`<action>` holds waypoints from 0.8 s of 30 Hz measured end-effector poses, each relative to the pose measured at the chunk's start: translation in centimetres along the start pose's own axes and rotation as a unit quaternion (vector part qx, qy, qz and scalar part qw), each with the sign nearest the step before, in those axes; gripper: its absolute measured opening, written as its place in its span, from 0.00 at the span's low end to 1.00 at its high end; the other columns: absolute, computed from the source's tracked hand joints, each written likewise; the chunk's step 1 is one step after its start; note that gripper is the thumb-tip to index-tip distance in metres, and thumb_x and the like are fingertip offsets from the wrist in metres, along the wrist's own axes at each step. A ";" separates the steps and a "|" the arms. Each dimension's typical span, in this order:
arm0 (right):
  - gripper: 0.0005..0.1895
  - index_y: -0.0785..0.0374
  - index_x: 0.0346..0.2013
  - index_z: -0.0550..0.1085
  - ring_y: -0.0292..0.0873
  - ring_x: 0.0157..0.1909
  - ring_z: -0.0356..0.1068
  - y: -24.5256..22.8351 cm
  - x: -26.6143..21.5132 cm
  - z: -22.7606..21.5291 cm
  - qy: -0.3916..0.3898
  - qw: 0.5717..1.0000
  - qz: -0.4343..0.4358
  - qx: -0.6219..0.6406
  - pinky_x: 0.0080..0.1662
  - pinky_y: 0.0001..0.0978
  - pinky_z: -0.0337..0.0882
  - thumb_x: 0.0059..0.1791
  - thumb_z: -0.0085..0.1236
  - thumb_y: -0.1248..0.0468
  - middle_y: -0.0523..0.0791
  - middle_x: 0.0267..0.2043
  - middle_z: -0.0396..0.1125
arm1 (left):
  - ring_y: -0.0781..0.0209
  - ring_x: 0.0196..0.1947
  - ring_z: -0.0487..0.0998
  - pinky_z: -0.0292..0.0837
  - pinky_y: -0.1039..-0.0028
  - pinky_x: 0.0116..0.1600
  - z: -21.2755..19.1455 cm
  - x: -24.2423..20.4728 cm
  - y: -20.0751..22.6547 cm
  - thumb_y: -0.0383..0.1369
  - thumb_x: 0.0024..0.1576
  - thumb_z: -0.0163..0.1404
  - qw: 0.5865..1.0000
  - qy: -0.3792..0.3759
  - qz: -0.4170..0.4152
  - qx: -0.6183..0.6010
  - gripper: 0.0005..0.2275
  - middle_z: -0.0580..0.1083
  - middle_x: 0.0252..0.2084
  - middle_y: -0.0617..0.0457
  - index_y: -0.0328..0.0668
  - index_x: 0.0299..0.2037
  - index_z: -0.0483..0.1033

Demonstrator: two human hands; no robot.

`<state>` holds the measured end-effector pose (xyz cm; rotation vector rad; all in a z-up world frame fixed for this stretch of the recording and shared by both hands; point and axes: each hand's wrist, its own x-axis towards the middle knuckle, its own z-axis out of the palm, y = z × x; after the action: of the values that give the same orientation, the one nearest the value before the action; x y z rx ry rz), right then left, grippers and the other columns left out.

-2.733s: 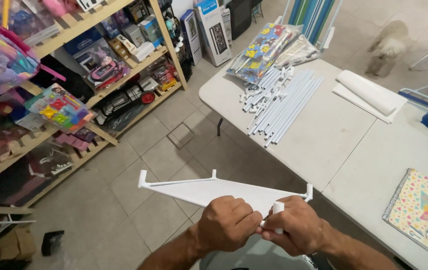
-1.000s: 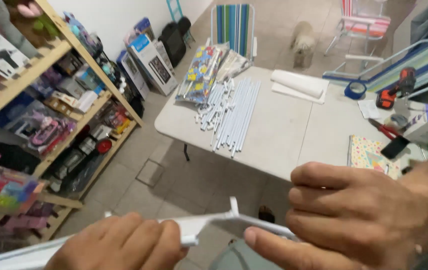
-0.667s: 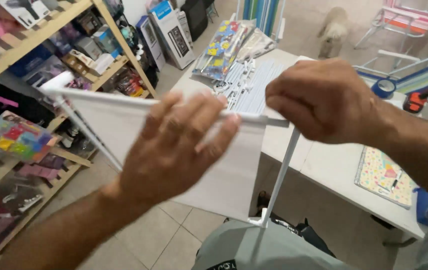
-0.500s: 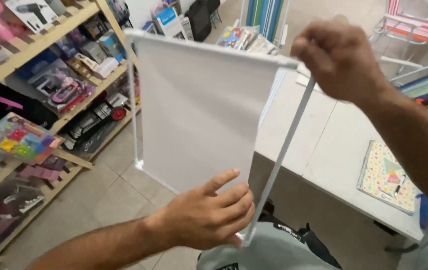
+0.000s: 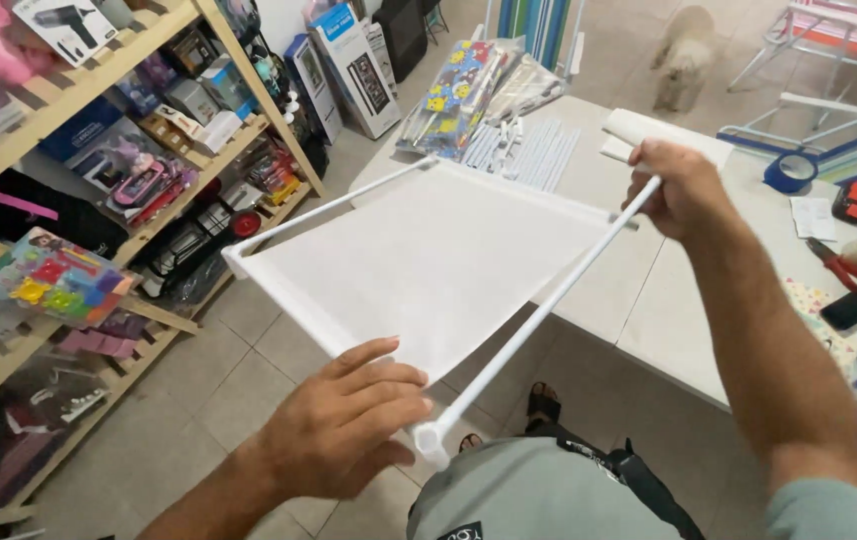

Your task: The person assembles a white plastic frame by connecting rods and joints. They then attach a white fabric sheet to the frame, folding and securing it into place.

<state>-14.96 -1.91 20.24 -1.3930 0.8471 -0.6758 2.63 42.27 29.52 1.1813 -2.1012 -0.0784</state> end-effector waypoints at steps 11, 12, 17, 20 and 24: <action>0.46 0.51 0.62 0.66 0.51 0.54 0.76 4.1 -15.3 7.6 -0.397 0.885 -0.194 -0.148 0.52 0.52 0.78 0.49 0.27 0.21 0.51 0.56 0.72 | 0.66 0.20 0.60 0.58 0.73 0.24 6.2 1.7 -4.0 0.42 0.71 0.32 0.983 0.084 -0.097 0.130 0.18 0.63 0.22 0.59 0.45 0.33 0.70; 0.46 0.51 0.62 0.66 0.51 0.54 0.76 2.5 -17.1 8.7 -0.396 0.886 -0.193 -0.147 0.52 0.52 0.78 0.49 0.27 0.21 0.51 0.56 0.72 | 0.66 0.20 0.60 0.58 0.73 0.24 6.9 2.3 -3.6 0.42 0.71 0.32 0.984 0.082 -0.097 0.128 0.18 0.63 0.22 0.59 0.45 0.33 0.70; 0.31 0.66 0.60 0.61 0.37 0.25 0.63 -1.7 -21.4 10.6 -0.365 0.873 -0.320 -0.056 0.30 0.29 0.64 0.54 0.51 0.45 0.43 0.31 0.71 | 0.54 0.25 0.77 0.72 0.64 0.31 7.5 4.9 -2.0 0.39 0.72 0.29 0.985 0.111 -0.033 0.127 0.19 0.74 0.27 0.49 0.37 0.40 0.72; 0.25 0.64 0.54 0.63 0.36 0.23 0.56 -2.5 -22.3 10.2 -0.369 0.884 -0.288 0.001 0.26 0.29 0.57 0.53 0.54 0.49 0.45 0.28 0.67 | 0.57 0.22 0.72 0.65 0.68 0.24 8.1 4.6 -2.2 0.40 0.71 0.32 0.977 0.122 -0.016 0.175 0.19 0.74 0.30 0.46 0.34 0.36 0.71; 0.16 0.63 0.37 0.69 0.39 0.19 0.55 -3.7 -22.1 9.5 -0.363 0.871 -0.326 -0.053 0.24 0.31 0.57 0.51 0.52 0.51 0.41 0.22 0.63 | 0.63 0.17 0.54 0.46 0.70 0.22 9.0 4.4 -2.6 0.37 0.71 0.38 0.964 0.100 0.025 0.246 0.19 0.57 0.20 0.57 0.47 0.23 0.59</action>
<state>-18.99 21.34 26.17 -1.8696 -0.2138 -0.5290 -2.42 34.84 24.25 1.3487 -2.0243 0.5953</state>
